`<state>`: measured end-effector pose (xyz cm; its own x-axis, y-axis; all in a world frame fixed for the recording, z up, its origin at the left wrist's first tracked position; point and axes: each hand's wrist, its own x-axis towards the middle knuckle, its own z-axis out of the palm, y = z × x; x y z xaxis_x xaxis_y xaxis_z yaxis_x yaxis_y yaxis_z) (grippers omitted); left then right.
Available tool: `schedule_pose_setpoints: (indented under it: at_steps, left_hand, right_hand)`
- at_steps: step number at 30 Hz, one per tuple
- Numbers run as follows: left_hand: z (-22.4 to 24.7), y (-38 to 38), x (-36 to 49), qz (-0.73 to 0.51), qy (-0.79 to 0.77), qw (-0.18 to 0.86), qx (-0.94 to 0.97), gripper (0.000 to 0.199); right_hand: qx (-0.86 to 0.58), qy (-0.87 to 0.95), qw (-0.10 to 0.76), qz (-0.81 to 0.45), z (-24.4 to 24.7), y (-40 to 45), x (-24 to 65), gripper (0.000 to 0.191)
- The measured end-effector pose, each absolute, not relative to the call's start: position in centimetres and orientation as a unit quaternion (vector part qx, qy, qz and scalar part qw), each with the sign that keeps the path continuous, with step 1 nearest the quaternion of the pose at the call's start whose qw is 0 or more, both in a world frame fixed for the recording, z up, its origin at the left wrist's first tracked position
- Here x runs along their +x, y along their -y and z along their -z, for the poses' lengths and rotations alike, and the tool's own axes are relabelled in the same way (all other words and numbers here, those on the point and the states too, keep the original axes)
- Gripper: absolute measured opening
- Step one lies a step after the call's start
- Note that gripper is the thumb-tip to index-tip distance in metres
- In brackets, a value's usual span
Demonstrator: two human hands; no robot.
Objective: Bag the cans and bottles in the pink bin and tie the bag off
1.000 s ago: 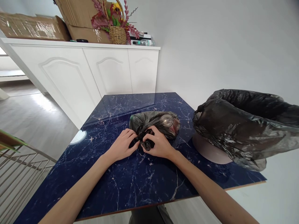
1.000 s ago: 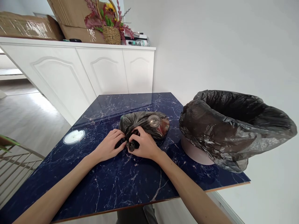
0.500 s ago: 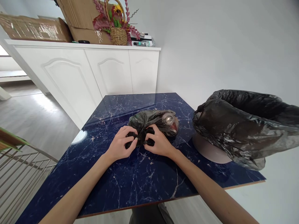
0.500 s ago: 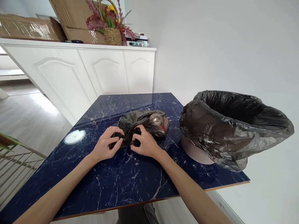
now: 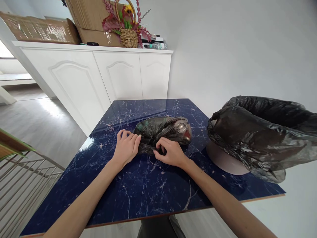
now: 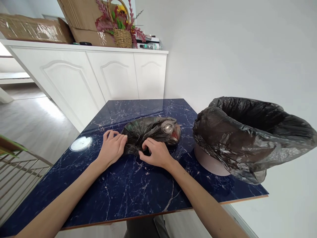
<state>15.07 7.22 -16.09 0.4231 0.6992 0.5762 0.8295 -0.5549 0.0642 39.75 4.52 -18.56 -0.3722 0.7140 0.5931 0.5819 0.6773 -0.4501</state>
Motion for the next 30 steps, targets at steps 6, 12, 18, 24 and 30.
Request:
schedule_pose_setpoints:
  at_steps: [6,12,18,24,30]
  left_hand:
    - [17.8,-8.0,14.0,0.273,0.508,0.171,-0.799,0.044]
    - [18.5,-8.2,13.6,0.239,0.553,0.173,-0.779,0.069]
    - [17.9,-8.0,13.9,0.219,0.558,0.18,-0.78,0.098]
    - [16.9,-7.9,14.3,0.272,0.51,0.146,-0.803,0.058]
    - [16.4,-7.7,14.5,0.373,0.534,-0.027,-0.758,0.013]
  right_hand:
    - [-0.447,0.808,0.382,-0.041,19.1,-4.6,39.6,0.024]
    - [-0.538,0.751,0.38,0.028,19.9,-5.6,40.0,0.048]
    - [-0.523,0.763,0.38,-0.003,20.0,-5.6,40.1,0.062]
    - [-0.472,0.801,0.369,-0.023,19.6,-5.2,39.7,0.019]
    - [-0.482,0.781,0.396,-0.021,19.0,-4.6,39.7,0.007]
